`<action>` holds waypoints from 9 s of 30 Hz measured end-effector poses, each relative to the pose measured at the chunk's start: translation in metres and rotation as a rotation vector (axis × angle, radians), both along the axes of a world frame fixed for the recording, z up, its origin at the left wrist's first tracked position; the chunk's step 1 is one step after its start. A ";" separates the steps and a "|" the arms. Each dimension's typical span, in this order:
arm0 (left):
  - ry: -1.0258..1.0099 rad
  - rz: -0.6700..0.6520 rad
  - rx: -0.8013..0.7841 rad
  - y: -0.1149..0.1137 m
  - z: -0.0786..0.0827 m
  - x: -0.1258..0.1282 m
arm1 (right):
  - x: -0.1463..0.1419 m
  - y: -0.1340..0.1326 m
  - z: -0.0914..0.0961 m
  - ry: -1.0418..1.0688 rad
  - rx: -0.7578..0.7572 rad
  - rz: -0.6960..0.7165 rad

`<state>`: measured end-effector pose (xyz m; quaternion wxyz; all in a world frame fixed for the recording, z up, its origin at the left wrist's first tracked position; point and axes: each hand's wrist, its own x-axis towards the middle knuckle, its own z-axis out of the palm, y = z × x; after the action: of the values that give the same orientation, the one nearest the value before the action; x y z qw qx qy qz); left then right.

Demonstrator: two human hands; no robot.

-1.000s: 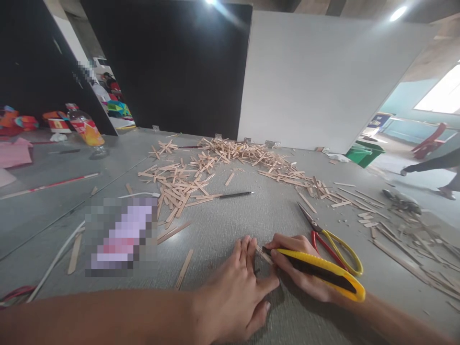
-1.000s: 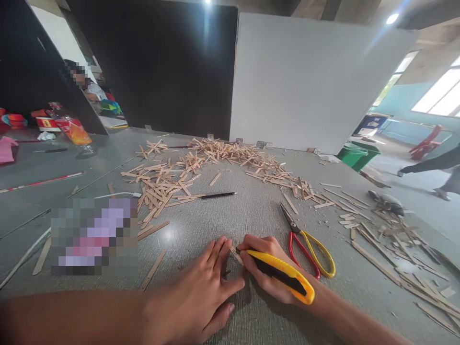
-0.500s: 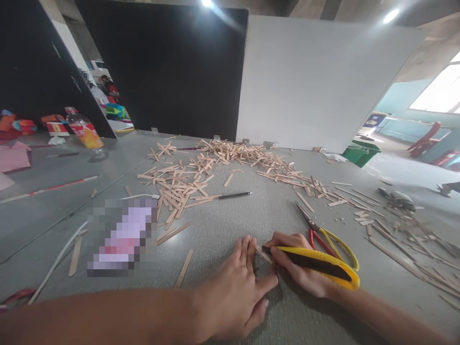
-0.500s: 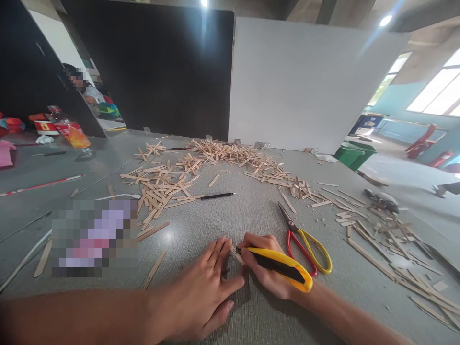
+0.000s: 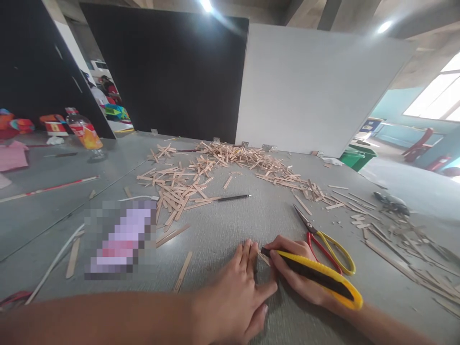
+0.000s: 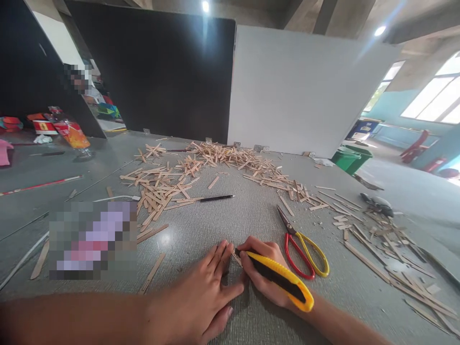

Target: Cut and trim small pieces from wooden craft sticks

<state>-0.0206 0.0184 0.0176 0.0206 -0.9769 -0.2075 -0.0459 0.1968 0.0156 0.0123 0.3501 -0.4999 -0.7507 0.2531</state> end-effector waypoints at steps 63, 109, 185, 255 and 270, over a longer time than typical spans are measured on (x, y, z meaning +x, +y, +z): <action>-0.012 0.020 -0.195 0.004 0.001 0.001 | 0.005 0.002 -0.001 -0.053 0.029 0.012; 0.004 0.048 -0.070 0.002 -0.002 0.002 | 0.012 0.008 0.007 -0.076 0.011 0.222; -0.038 0.056 0.014 -0.004 -0.010 0.001 | 0.006 0.002 -0.002 -0.020 -0.040 -0.040; 0.030 0.016 -0.041 -0.001 0.003 0.002 | 0.007 -0.001 -0.001 -0.095 0.051 0.109; 0.051 0.000 -0.027 0.000 0.001 0.002 | 0.011 -0.001 -0.005 -0.102 0.088 0.102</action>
<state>-0.0183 0.0182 0.0189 0.0128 -0.9780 -0.2073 -0.0182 0.2077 0.0144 0.0078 0.3198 -0.4574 -0.8023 0.2118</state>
